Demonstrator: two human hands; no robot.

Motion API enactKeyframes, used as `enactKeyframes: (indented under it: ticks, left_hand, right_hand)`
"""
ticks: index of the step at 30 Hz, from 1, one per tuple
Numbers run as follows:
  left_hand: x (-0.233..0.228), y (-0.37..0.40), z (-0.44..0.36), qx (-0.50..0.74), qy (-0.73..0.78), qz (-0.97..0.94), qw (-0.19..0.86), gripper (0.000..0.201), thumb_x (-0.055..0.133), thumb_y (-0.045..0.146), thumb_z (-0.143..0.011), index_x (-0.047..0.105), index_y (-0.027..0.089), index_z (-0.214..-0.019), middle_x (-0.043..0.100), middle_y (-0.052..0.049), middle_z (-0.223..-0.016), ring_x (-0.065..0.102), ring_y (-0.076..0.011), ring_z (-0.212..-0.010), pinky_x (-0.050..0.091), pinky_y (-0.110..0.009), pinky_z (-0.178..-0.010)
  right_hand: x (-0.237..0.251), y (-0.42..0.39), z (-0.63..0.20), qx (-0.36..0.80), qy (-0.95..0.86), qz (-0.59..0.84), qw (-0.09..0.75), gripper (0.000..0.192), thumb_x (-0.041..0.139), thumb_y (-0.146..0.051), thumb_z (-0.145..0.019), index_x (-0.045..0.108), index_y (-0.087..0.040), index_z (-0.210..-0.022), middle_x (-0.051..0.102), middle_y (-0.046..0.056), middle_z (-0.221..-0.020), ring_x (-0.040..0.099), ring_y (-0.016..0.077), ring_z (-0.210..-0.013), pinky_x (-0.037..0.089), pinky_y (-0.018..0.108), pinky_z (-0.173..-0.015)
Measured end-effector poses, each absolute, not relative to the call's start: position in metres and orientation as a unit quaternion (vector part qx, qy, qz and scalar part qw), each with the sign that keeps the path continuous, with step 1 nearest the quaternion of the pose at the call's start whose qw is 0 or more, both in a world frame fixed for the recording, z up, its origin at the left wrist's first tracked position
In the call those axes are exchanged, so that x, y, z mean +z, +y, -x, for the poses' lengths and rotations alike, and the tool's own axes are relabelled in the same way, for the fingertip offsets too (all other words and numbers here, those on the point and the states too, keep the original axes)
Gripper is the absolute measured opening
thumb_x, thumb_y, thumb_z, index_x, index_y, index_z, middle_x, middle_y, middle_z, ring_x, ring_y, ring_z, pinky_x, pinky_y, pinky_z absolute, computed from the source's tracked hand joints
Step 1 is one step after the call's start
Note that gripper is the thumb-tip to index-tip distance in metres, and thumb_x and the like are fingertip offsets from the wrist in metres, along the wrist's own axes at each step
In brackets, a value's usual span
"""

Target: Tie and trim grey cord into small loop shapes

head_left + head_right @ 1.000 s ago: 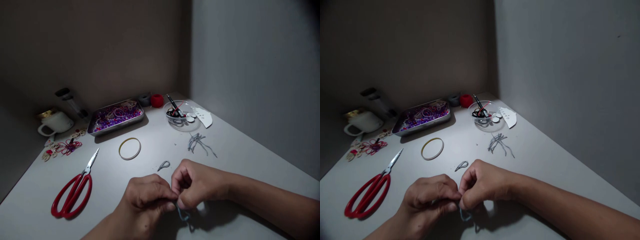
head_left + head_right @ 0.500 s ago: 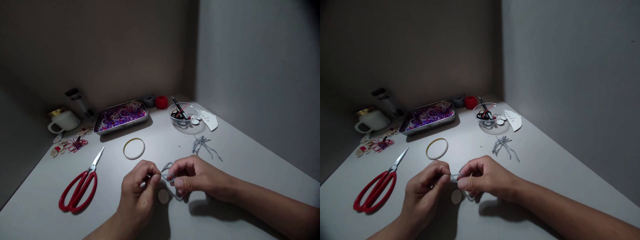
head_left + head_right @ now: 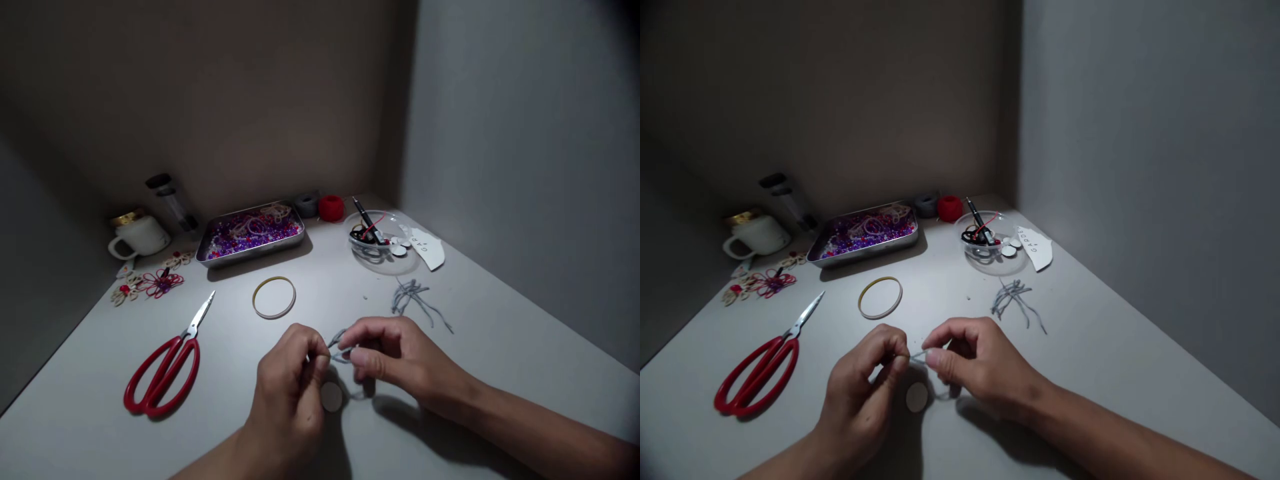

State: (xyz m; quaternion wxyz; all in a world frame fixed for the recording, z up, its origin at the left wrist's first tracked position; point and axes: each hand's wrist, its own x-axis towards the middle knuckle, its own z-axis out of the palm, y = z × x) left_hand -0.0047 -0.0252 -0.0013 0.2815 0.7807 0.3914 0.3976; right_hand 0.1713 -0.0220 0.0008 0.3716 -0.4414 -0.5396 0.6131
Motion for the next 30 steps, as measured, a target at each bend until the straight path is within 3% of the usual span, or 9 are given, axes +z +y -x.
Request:
enactKeyframes:
  ticks: [3, 7, 13, 18, 26, 30]
  left_hand:
    - [-0.001, -0.027, 0.002, 0.410, 0.370, -0.786, 0.276, 0.015, 0.042, 0.008, -0.082, 0.044, 0.018, -0.071, 0.045, 0.001, -0.066, 0.042, -0.0120, -0.058, 0.034, -0.024, -0.052]
    - [0.001, -0.028, -0.001, 0.418, 0.354, -0.791, 0.273, 0.016, 0.042, 0.005, -0.079, 0.043, 0.018, -0.071, 0.046, 0.000, -0.068, 0.044, -0.0121, -0.059, 0.034, -0.024, -0.052]
    - [0.000, -0.030, -0.004, 0.394, 0.392, -0.786, 0.272, 0.015, 0.044, 0.009, -0.081, 0.046, 0.018, -0.069, 0.048, 0.000, -0.066, 0.046, -0.0113, -0.056, 0.036, -0.024, -0.051]
    - [0.015, -0.012, 0.011, 0.359, 0.431, -0.795, 0.233, 0.010, 0.047, 0.014, -0.082, 0.056, 0.016, -0.086, 0.058, -0.003, -0.075, 0.053, -0.0132, -0.061, 0.042, -0.025, -0.054]
    - [0.029, 0.037, 0.074, 0.261, 0.547, -0.789, 0.105, 0.010, 0.052, 0.015, -0.075, 0.060, 0.018, -0.072, 0.059, -0.001, -0.068, 0.053, -0.0155, -0.059, 0.040, -0.027, -0.055]
    - [0.023, 0.039, 0.079, 0.218, 0.532, -0.812, 0.100, 0.017, 0.047, 0.009, -0.075, 0.061, 0.017, -0.072, 0.059, -0.003, -0.076, 0.054, -0.0156, -0.064, 0.041, -0.027, -0.058]
  right_hand:
    - [0.000, -0.025, -0.166, 0.641, -0.514, 0.433, 0.371, 0.028, 0.066, -0.034, -0.069, 0.066, -0.012, -0.087, 0.058, 0.001, -0.058, 0.051, 0.0113, -0.052, 0.041, 0.024, -0.051]
    - [0.004, -0.028, -0.161, 0.618, -0.511, 0.467, 0.374, 0.019, 0.065, -0.029, -0.068, 0.067, -0.011, -0.073, 0.059, 0.001, -0.055, 0.052, 0.0102, -0.050, 0.041, 0.022, -0.049]
    - [0.009, -0.027, -0.160, 0.607, -0.506, 0.499, 0.356, 0.014, 0.064, -0.025, -0.067, 0.066, -0.011, -0.066, 0.058, 0.000, -0.050, 0.051, 0.0094, -0.047, 0.040, 0.021, -0.047]
    - [0.002, -0.024, -0.164, 0.618, -0.452, 0.512, 0.389, 0.014, 0.064, -0.027, -0.069, 0.062, -0.014, -0.064, 0.058, -0.001, -0.051, 0.053, 0.0096, -0.046, 0.042, 0.021, -0.046]
    - [-0.003, -0.021, -0.167, 0.644, -0.400, 0.499, 0.419, 0.019, 0.068, -0.032, -0.068, 0.060, -0.015, -0.065, 0.057, -0.003, -0.052, 0.055, 0.0093, -0.047, 0.046, 0.022, -0.049]
    - [-0.006, -0.022, -0.168, 0.638, -0.399, 0.516, 0.409, 0.022, 0.067, -0.036, -0.070, 0.060, -0.015, -0.067, 0.059, -0.002, -0.051, 0.055, 0.0100, -0.048, 0.044, 0.021, -0.048]
